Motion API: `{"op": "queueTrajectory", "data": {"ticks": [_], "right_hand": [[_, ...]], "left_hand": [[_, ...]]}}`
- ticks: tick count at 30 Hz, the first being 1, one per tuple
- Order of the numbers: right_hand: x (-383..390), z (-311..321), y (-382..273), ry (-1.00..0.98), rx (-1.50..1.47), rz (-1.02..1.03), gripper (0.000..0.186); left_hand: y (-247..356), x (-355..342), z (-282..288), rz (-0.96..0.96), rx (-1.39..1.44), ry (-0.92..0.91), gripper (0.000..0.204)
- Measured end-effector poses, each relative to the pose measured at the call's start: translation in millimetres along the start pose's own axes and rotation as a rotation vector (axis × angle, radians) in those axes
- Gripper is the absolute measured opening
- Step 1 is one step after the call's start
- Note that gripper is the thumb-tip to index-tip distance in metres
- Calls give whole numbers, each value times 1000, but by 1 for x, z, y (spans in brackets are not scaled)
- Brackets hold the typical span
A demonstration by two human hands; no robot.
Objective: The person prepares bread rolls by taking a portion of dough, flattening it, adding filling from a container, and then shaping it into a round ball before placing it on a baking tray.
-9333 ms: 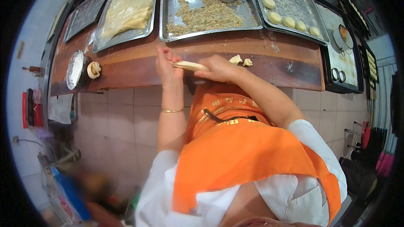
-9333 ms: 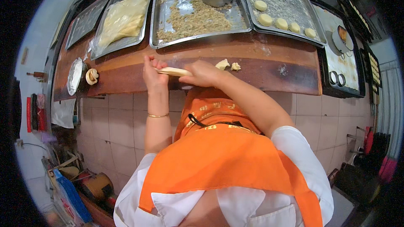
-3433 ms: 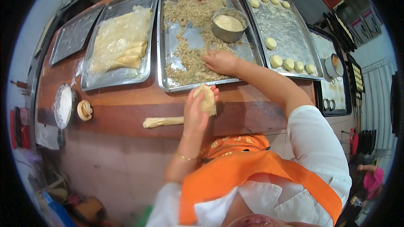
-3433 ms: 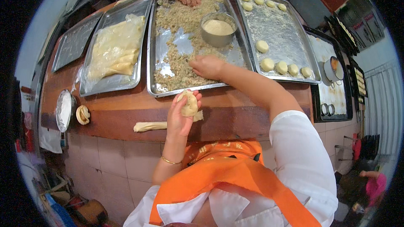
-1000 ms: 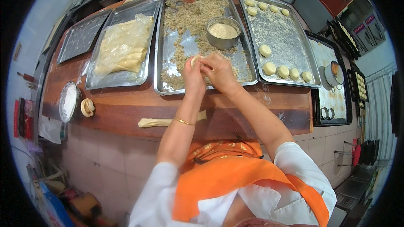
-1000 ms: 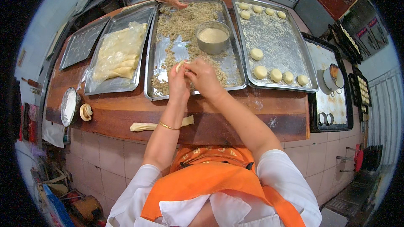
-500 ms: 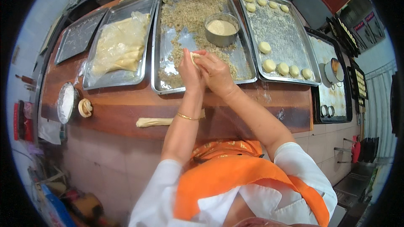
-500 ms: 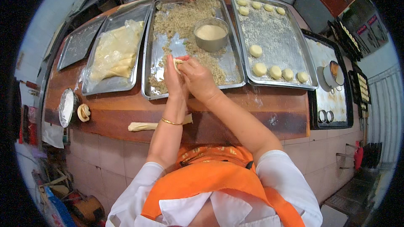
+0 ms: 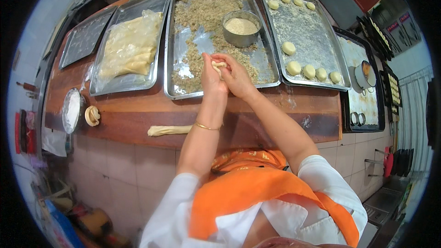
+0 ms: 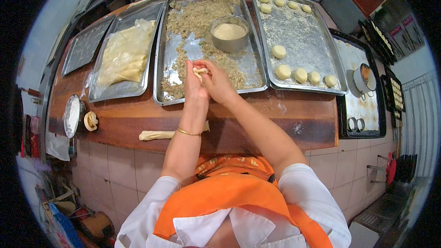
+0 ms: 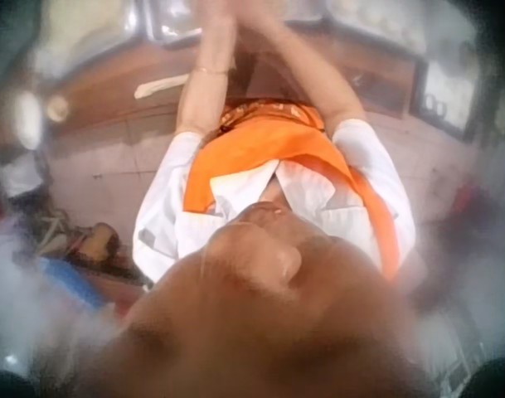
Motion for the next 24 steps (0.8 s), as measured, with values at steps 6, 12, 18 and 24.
{"op": "queueTrajectory", "data": {"ticks": [6, 12, 18, 24], "right_hand": [[-7, 9, -10, -109, -320, -248, 54], [9, -4, -10, -31, 87, 27, 50], [-3, 9, 14, -58, -339, -234, 54], [13, -6, -5, -261, -252, -306, 50]], "left_hand": [[4, 21, -23, -6, -151, -197, 33], [0, 4, 5, -171, -210, -74, 24], [-7, 42, -32, 143, -54, -94, 32], [3, 34, -8, -38, -342, -207, 25]]}}
Point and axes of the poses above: each hand's wrist, its own x-axis away from the middle knuckle, its own z-axis out of the back of the hand, y = z × x, the point moved 8 cm from there along -x, towards the middle knuckle, and after that the axes turned 4 degrees about x, right-handed, at the moved point
